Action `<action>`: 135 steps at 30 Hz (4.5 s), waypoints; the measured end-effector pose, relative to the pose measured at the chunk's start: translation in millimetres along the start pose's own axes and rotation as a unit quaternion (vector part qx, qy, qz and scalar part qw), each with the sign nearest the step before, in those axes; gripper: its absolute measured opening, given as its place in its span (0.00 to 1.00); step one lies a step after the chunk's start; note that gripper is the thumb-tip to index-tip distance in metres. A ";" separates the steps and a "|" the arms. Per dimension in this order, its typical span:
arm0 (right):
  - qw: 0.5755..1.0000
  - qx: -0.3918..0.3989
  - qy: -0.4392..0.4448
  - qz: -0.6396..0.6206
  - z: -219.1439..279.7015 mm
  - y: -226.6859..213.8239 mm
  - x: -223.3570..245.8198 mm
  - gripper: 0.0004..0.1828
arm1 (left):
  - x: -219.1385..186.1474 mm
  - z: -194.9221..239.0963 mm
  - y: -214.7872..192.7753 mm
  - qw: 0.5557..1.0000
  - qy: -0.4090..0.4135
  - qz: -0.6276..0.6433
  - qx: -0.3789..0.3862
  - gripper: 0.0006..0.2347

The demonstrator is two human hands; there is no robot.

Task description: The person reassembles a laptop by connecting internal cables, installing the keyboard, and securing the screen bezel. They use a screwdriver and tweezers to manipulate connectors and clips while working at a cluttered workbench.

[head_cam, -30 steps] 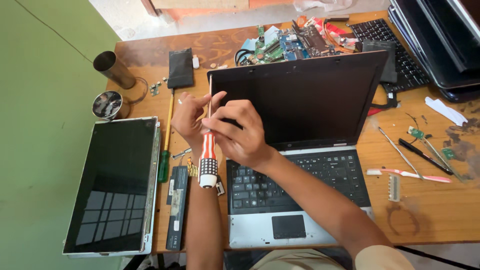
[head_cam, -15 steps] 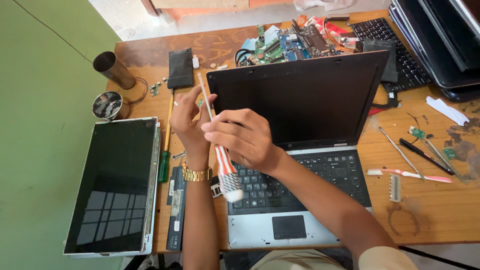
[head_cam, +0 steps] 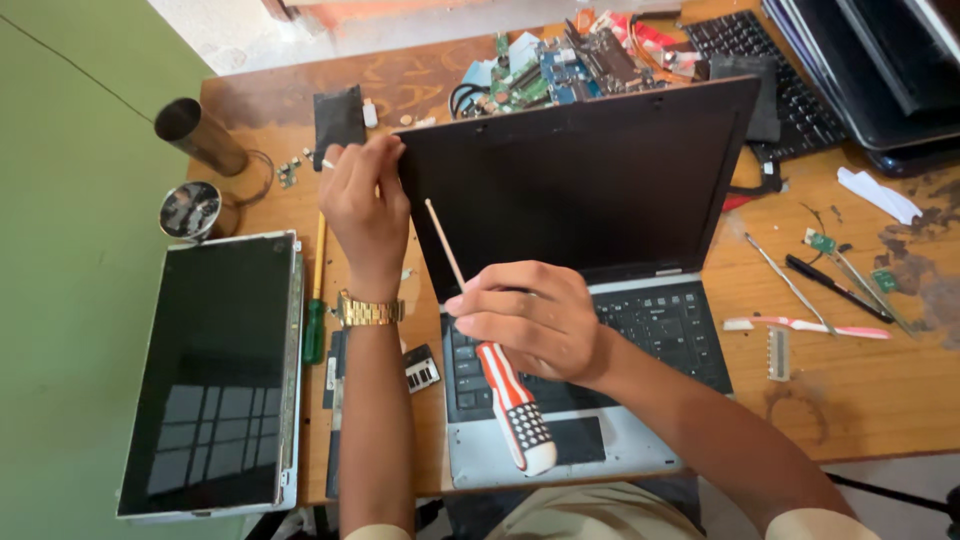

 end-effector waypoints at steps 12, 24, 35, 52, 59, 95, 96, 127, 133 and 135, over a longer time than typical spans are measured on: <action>0.998 0.002 0.048 0.034 37.7 -38.3 7.3 0.10 | -7.7 -3.2 -2.2 0.998 -0.015 -0.050 0.020 0.03; 0.988 0.005 0.151 0.026 76.0 -55.9 -0.7 0.12 | 40.5 144.0 -25.8 0.651 -0.490 0.573 -0.084 0.12; 0.978 0.013 0.205 0.028 89.0 -56.5 2.2 0.17 | 16.1 195.9 -36.8 0.893 -0.322 -0.032 0.312 0.09; 0.958 -0.054 0.249 0.132 97.2 -115.1 -15.2 0.10 | -16.5 177.8 -35.8 0.897 -0.297 -0.104 0.311 0.03; 0.942 -0.181 0.233 0.160 119.3 -157.9 -49.9 0.10 | -43.9 116.9 -27.9 0.930 -0.267 -0.018 0.252 0.02; 0.944 0.025 0.303 0.129 185.3 -119.4 -8.6 0.15 | -153.6 148.5 133.1 0.856 -0.118 0.215 0.456 0.05; 0.945 0.024 0.300 0.131 184.1 -118.8 -9.2 0.15 | -154.0 148.7 133.5 0.856 -0.120 0.219 0.452 0.05; 0.896 -0.034 0.379 0.228 207.3 -133.0 58.7 0.33 | -195.3 149.7 121.2 0.898 0.093 0.223 0.369 0.13; 0.898 -0.098 0.401 0.152 242.2 -143.8 78.2 0.24 | -195.8 149.7 123.0 0.902 0.085 0.232 0.353 0.12; 0.889 -0.089 0.407 0.193 239.9 -141.4 81.6 0.23 | -195.4 149.5 121.3 0.904 0.083 0.233 0.349 0.11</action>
Point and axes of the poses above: each hand's wrist, its own z-axis away from the middle knuckle, its own y-axis out of the palm, x = y × z, the point moved 8 cm from there along -z, towards the middle knuckle, and after that the axes turned 1 degree about z, right-handed, at the moved point
